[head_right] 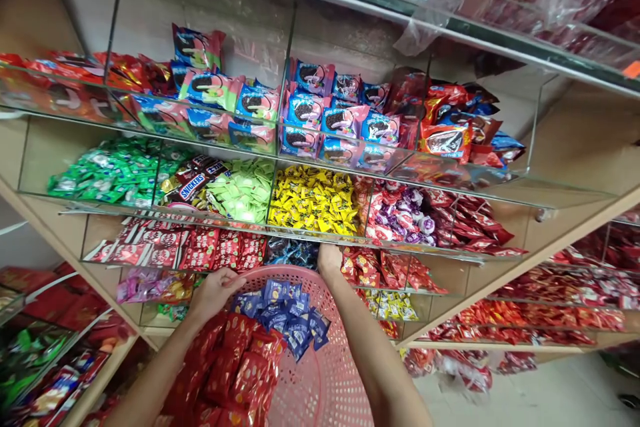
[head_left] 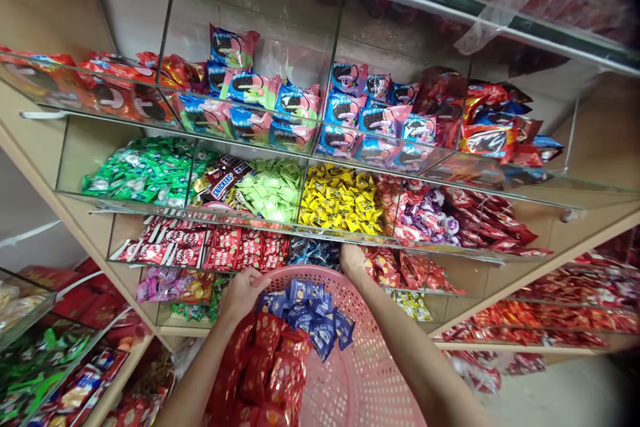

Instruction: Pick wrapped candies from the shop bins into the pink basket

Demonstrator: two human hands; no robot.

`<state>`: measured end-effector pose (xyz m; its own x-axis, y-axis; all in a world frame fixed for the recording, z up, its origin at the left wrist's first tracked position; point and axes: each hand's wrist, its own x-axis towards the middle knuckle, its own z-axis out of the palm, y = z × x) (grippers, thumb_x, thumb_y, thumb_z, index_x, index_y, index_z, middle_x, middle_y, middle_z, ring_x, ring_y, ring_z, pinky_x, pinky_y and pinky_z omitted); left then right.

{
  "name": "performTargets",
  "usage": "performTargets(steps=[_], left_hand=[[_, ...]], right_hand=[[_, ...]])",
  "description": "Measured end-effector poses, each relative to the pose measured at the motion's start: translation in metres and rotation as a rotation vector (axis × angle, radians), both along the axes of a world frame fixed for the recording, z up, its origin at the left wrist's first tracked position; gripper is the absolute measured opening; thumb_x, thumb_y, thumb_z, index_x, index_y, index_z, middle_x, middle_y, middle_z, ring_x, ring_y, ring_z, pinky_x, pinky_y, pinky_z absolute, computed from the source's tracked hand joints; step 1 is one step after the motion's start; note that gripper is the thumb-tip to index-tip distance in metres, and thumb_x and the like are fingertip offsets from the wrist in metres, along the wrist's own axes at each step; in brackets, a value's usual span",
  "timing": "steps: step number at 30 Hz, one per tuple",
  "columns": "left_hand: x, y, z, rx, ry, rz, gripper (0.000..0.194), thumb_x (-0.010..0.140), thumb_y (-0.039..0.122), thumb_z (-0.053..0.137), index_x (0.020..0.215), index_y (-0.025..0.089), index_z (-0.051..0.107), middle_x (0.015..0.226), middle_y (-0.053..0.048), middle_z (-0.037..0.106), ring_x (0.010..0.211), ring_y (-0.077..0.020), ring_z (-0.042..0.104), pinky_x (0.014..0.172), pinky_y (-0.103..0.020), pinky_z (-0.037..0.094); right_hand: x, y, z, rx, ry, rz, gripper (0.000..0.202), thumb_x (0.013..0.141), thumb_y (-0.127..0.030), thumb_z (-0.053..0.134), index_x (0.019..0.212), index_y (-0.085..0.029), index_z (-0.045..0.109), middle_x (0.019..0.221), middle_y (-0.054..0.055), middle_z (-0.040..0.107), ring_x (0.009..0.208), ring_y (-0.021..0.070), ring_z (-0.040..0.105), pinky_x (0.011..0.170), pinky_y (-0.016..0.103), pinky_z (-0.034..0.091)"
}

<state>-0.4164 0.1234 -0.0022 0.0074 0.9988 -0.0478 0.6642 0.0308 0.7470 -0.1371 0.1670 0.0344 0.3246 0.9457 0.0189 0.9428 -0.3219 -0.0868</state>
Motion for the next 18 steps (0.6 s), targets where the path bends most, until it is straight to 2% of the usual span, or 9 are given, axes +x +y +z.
performTargets(steps=[2,4,7,8,10,14,16,18], left_hand=[[0.0,0.001,0.0,-0.004,0.004,0.002,0.031,0.069,0.054,0.053,0.072,0.024,0.06,0.068,0.004,0.067,0.062,-0.0148,0.059,0.053,-0.021,0.032],[-0.001,0.003,-0.001,-0.01,0.011,0.001,0.032,0.069,0.055,0.054,0.073,0.024,0.061,0.068,0.004,0.067,0.063,-0.0149,0.06,0.053,-0.021,0.032],[-0.003,0.006,-0.004,-0.01,0.016,-0.021,0.033,0.069,0.056,0.053,0.073,0.025,0.06,0.069,0.004,0.067,0.062,-0.0147,0.06,0.053,-0.022,0.032],[-0.003,0.006,-0.005,-0.007,0.018,-0.03,0.034,0.07,0.057,0.052,0.074,0.025,0.06,0.069,0.004,0.067,0.062,-0.0147,0.059,0.053,-0.022,0.032],[-0.004,0.008,-0.007,0.0,0.024,-0.039,0.035,0.07,0.058,0.051,0.074,0.025,0.06,0.069,0.004,0.066,0.062,-0.0148,0.059,0.053,-0.022,0.032],[-0.003,0.008,-0.01,-0.003,0.035,-0.031,0.034,0.069,0.058,0.052,0.076,0.026,0.06,0.073,0.004,0.067,0.064,-0.0149,0.06,0.053,-0.022,0.032],[-0.002,0.008,-0.01,-0.004,0.035,-0.029,0.034,0.069,0.058,0.053,0.076,0.026,0.06,0.074,0.004,0.068,0.065,-0.0149,0.06,0.053,-0.022,0.032],[-0.002,0.007,-0.009,-0.005,0.043,-0.031,0.034,0.069,0.058,0.053,0.076,0.025,0.06,0.073,0.004,0.068,0.065,-0.0148,0.06,0.053,-0.022,0.032]], right_hand=[[0.001,-0.017,0.006,0.055,-0.002,0.016,0.026,0.083,-0.018,0.04,0.103,-0.011,0.055,0.097,0.018,0.062,0.087,0.0233,0.061,0.07,0.031,0.042],[0.002,-0.043,0.012,0.172,0.041,0.09,0.023,0.085,-0.023,0.039,0.1,-0.014,0.053,0.096,0.013,0.061,0.083,0.0201,0.06,0.068,0.029,0.041],[0.001,-0.09,0.018,0.428,0.282,0.26,0.018,0.084,-0.03,0.04,0.088,-0.017,0.053,0.083,0.006,0.059,0.072,0.0148,0.055,0.064,0.025,0.039],[-0.001,-0.106,0.017,0.5,0.406,0.275,0.018,0.083,-0.032,0.042,0.083,-0.017,0.053,0.077,0.004,0.057,0.067,0.0136,0.053,0.062,0.024,0.039],[-0.007,-0.135,0.012,0.548,0.691,0.188,0.021,0.079,-0.038,0.048,0.078,-0.017,0.052,0.067,0.0,0.054,0.058,0.0116,0.049,0.055,0.023,0.037],[-0.016,-0.168,-0.018,0.367,1.223,-0.136,0.026,0.071,-0.042,0.054,0.078,-0.018,0.05,0.056,-0.003,0.05,0.045,0.0108,0.047,0.04,0.02,0.032],[-0.017,-0.173,-0.035,0.324,1.298,-0.232,0.027,0.069,-0.042,0.055,0.077,-0.018,0.048,0.056,-0.004,0.05,0.043,0.0116,0.049,0.038,0.021,0.033],[-0.015,-0.173,-0.046,0.37,1.225,-0.236,0.027,0.07,-0.042,0.054,0.078,-0.018,0.045,0.058,-0.003,0.051,0.041,0.0117,0.049,0.037,0.022,0.035]])
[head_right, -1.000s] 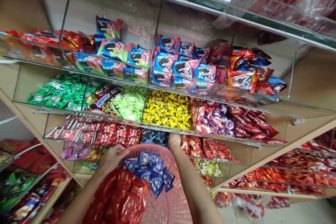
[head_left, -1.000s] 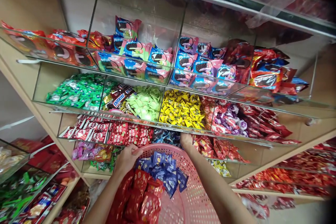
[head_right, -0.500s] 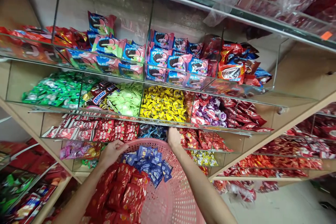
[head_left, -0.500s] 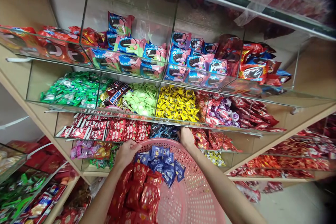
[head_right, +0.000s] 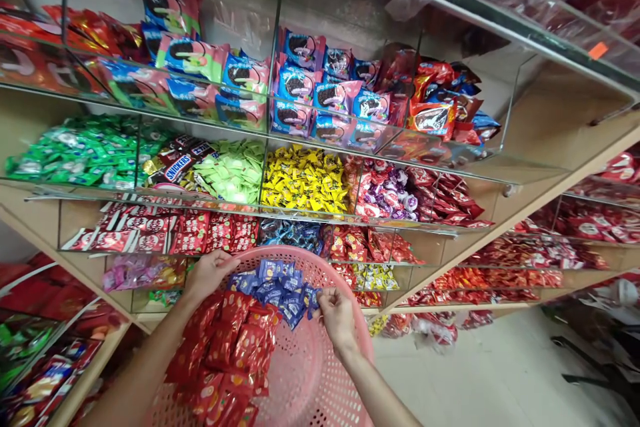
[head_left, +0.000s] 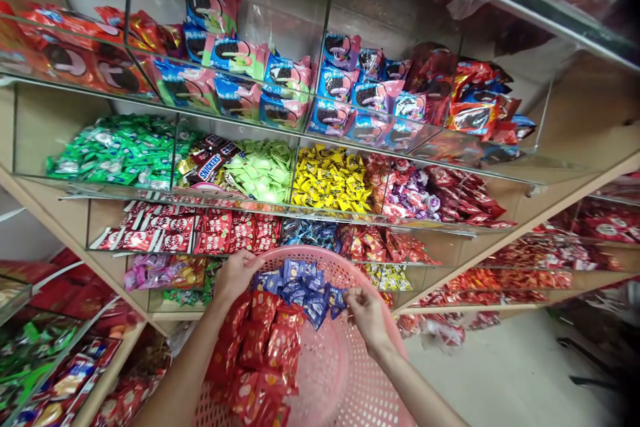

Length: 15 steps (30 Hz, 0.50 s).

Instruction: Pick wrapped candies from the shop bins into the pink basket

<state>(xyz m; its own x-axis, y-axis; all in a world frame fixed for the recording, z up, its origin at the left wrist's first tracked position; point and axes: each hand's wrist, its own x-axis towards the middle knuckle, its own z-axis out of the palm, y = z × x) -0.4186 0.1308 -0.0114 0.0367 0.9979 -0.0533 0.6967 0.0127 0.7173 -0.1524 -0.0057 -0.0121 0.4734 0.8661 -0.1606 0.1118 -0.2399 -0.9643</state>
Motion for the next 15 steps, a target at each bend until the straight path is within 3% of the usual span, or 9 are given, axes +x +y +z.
performTargets(steps=[5,8,12,15], left_hand=[[0.0,-0.001,0.0,0.008,0.014,-0.008,0.034,0.07,0.058,0.051,0.076,0.026,0.059,0.073,0.004,0.068,0.064,-0.0151,0.06,0.052,-0.022,0.031],[0.0,0.0,0.001,0.011,0.0,-0.011,0.034,0.071,0.058,0.051,0.077,0.025,0.06,0.076,0.002,0.068,0.066,-0.0154,0.06,0.053,-0.022,0.032],[0.001,-0.001,0.004,-0.016,0.014,-0.002,0.033,0.071,0.056,0.052,0.077,0.025,0.06,0.075,0.002,0.068,0.066,-0.0153,0.06,0.054,-0.022,0.032],[0.001,-0.003,0.006,-0.017,0.024,-0.005,0.032,0.07,0.056,0.052,0.077,0.025,0.06,0.075,0.003,0.068,0.066,-0.0152,0.06,0.053,-0.022,0.032]], right_hand=[[0.008,0.007,0.003,0.085,-0.352,0.031,0.025,0.08,-0.038,0.041,0.099,-0.021,0.04,0.074,0.002,0.056,0.046,0.0132,0.053,0.04,0.023,0.04],[0.01,0.007,0.007,0.052,-0.495,0.057,0.022,0.083,-0.035,0.036,0.101,-0.022,0.04,0.076,0.003,0.058,0.051,0.0144,0.055,0.045,0.024,0.043],[0.003,0.007,0.004,0.0,-0.539,0.072,0.02,0.084,-0.033,0.034,0.098,-0.02,0.041,0.071,0.004,0.059,0.05,0.0155,0.055,0.045,0.024,0.043],[-0.006,0.013,0.003,-0.004,-0.439,0.065,0.02,0.084,-0.029,0.032,0.098,-0.019,0.04,0.066,0.004,0.057,0.047,0.0159,0.056,0.042,0.024,0.042]])
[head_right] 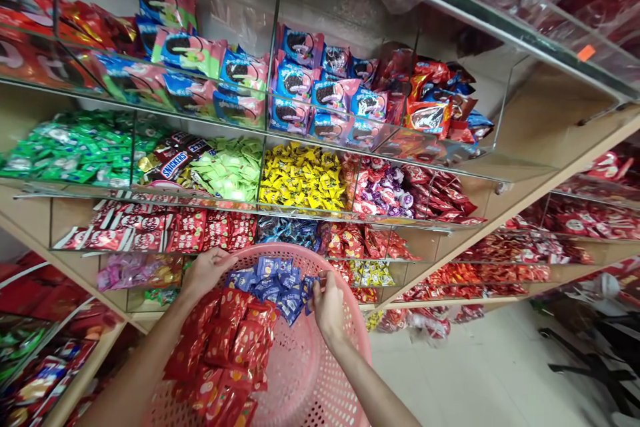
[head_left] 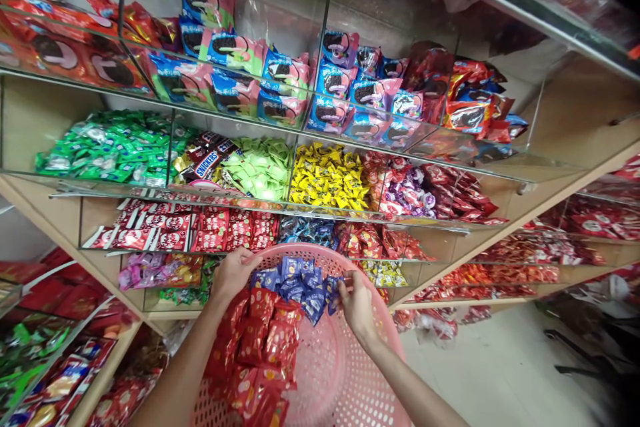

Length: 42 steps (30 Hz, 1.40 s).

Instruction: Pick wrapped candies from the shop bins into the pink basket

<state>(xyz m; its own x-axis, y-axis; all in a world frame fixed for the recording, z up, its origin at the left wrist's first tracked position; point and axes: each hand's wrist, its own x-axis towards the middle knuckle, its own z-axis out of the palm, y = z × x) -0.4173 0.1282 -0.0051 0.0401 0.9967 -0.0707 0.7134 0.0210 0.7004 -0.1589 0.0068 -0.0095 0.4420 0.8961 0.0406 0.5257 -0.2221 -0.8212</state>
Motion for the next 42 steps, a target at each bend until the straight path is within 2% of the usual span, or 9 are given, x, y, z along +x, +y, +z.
performTargets(steps=[3,6,10,14,20,24,30,37,42], left_hand=[[0.0,0.0,0.0,0.015,-0.002,-0.016,0.033,0.071,0.056,0.051,0.077,0.025,0.059,0.072,0.003,0.067,0.064,-0.015,0.059,0.053,-0.022,0.032],[-0.001,0.002,-0.002,0.024,0.002,-0.019,0.034,0.071,0.057,0.05,0.077,0.025,0.059,0.071,0.003,0.067,0.062,-0.0148,0.059,0.052,-0.022,0.031],[0.0,0.003,-0.001,0.013,-0.006,-0.006,0.034,0.07,0.057,0.051,0.078,0.025,0.06,0.076,0.003,0.068,0.065,-0.0153,0.06,0.053,-0.022,0.032],[0.0,0.004,0.0,0.013,-0.014,0.005,0.033,0.069,0.056,0.054,0.078,0.025,0.061,0.078,0.001,0.069,0.069,-0.0166,0.061,0.055,-0.022,0.034],[0.0,0.004,-0.002,0.017,-0.015,-0.001,0.034,0.069,0.056,0.053,0.079,0.025,0.061,0.078,0.001,0.069,0.068,-0.0165,0.061,0.055,-0.022,0.034],[0.001,0.004,-0.001,0.019,-0.007,-0.01,0.034,0.07,0.056,0.052,0.079,0.025,0.06,0.077,0.002,0.069,0.066,-0.0158,0.06,0.054,-0.022,0.033],[0.0,0.002,0.0,0.01,0.009,0.003,0.034,0.07,0.057,0.052,0.079,0.025,0.06,0.08,0.002,0.069,0.069,-0.0163,0.061,0.053,-0.022,0.032],[0.0,0.001,-0.001,0.004,0.0,0.007,0.036,0.069,0.057,0.052,0.08,0.025,0.061,0.079,0.002,0.069,0.068,-0.0161,0.061,0.052,-0.022,0.032],[0.001,0.0,0.0,0.021,0.022,0.019,0.033,0.069,0.057,0.052,0.077,0.026,0.061,0.076,0.003,0.068,0.067,-0.016,0.06,0.052,-0.022,0.032]], right_hand=[[-0.008,0.007,-0.001,-0.047,0.147,-0.081,0.02,0.082,-0.024,0.03,0.1,-0.017,0.037,0.067,0.004,0.057,0.044,0.0153,0.056,0.042,0.025,0.044],[-0.007,0.008,-0.007,-0.069,0.123,-0.099,0.022,0.081,-0.02,0.028,0.101,-0.016,0.036,0.073,0.006,0.059,0.044,0.0139,0.056,0.043,0.024,0.045],[0.007,0.004,-0.017,-0.131,-0.258,0.03,0.021,0.083,-0.021,0.028,0.098,-0.017,0.043,0.068,0.004,0.059,0.052,0.0162,0.057,0.044,0.024,0.041],[0.013,0.008,-0.016,-0.318,-0.608,0.119,0.025,0.083,-0.011,0.028,0.094,-0.013,0.051,0.073,0.009,0.063,0.063,0.018,0.059,0.051,0.025,0.04],[-0.001,0.019,0.003,-0.487,-0.799,0.238,0.037,0.081,0.0,0.027,0.111,-0.008,0.047,0.087,0.015,0.065,0.078,0.0191,0.063,0.06,0.024,0.041],[-0.002,0.012,0.019,-0.479,-0.879,0.255,0.03,0.084,-0.006,0.03,0.107,-0.011,0.049,0.089,0.014,0.063,0.08,0.0201,0.063,0.063,0.026,0.042],[-0.01,-0.002,0.025,-0.293,-0.91,0.592,0.017,0.086,-0.028,0.043,0.098,-0.019,0.051,0.107,0.008,0.056,0.086,0.0176,0.06,0.064,0.023,0.043],[-0.029,0.012,0.009,-0.302,-0.972,0.59,0.017,0.083,-0.026,0.049,0.096,-0.017,0.054,0.101,0.01,0.059,0.091,0.0215,0.058,0.071,0.027,0.044],[-0.03,0.013,0.004,-0.299,-0.909,0.55,0.016,0.085,-0.03,0.048,0.094,-0.019,0.054,0.099,0.008,0.06,0.086,0.018,0.06,0.067,0.024,0.041]])
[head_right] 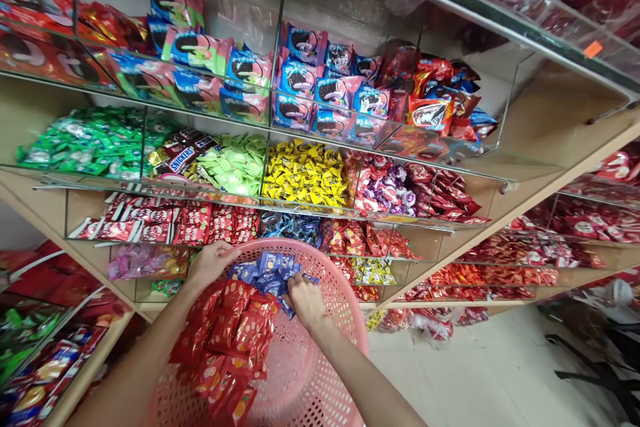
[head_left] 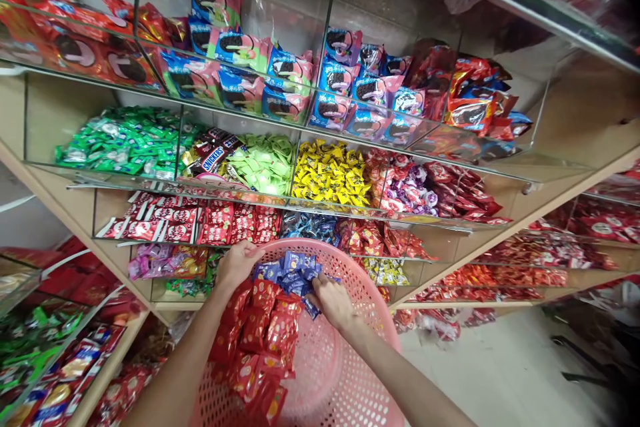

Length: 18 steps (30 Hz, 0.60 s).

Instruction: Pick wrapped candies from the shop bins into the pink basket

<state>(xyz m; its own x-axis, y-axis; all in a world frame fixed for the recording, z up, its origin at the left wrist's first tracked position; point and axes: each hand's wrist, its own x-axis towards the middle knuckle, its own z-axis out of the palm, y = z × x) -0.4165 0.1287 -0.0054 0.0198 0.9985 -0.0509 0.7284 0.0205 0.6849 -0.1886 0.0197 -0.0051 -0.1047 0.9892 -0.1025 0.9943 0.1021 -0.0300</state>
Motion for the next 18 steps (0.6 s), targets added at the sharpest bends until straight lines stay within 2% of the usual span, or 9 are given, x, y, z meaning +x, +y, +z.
performTargets(steps=[3,7,13,15,18], left_hand=[[0.0,0.0,-0.001,0.005,-0.005,-0.008,0.033,0.069,0.057,0.052,0.077,0.026,0.061,0.077,0.003,0.068,0.066,-0.0158,0.06,0.052,-0.022,0.032],[-0.002,0.002,-0.004,0.006,-0.027,-0.019,0.034,0.069,0.057,0.052,0.077,0.025,0.061,0.077,0.002,0.068,0.066,-0.0155,0.06,0.052,-0.022,0.032],[-0.002,0.001,-0.004,0.006,-0.046,-0.022,0.033,0.07,0.056,0.053,0.076,0.025,0.061,0.077,0.002,0.068,0.067,-0.0153,0.06,0.054,-0.022,0.034],[-0.001,0.0,-0.001,0.005,-0.043,-0.018,0.033,0.069,0.056,0.053,0.076,0.025,0.061,0.077,0.002,0.068,0.068,-0.0156,0.06,0.054,-0.022,0.033],[-0.001,-0.001,0.003,-0.005,-0.027,-0.009,0.032,0.069,0.056,0.053,0.077,0.025,0.061,0.079,0.002,0.068,0.068,-0.0162,0.06,0.054,-0.022,0.033]], right_hand=[[0.006,-0.002,0.001,0.072,0.139,-0.038,0.018,0.085,-0.035,0.047,0.092,-0.019,0.051,0.095,0.006,0.06,0.08,0.0162,0.06,0.064,0.023,0.039],[0.01,0.005,-0.003,0.193,0.32,-0.128,0.017,0.084,-0.033,0.048,0.093,-0.019,0.048,0.096,0.006,0.06,0.082,0.0154,0.058,0.065,0.022,0.038],[0.001,0.021,-0.018,0.191,0.39,-0.162,0.014,0.079,-0.031,0.053,0.084,-0.018,0.053,0.085,0.004,0.06,0.075,0.0142,0.056,0.064,0.021,0.035],[0.001,0.022,-0.017,0.23,0.425,-0.162,0.013,0.079,-0.031,0.052,0.078,-0.018,0.052,0.076,0.002,0.058,0.069,0.0133,0.053,0.06,0.021,0.034],[0.008,0.014,-0.005,0.286,0.444,-0.146,0.016,0.079,-0.032,0.049,0.073,-0.017,0.05,0.07,0.001,0.057,0.062,0.0126,0.05,0.056,0.021,0.032]])
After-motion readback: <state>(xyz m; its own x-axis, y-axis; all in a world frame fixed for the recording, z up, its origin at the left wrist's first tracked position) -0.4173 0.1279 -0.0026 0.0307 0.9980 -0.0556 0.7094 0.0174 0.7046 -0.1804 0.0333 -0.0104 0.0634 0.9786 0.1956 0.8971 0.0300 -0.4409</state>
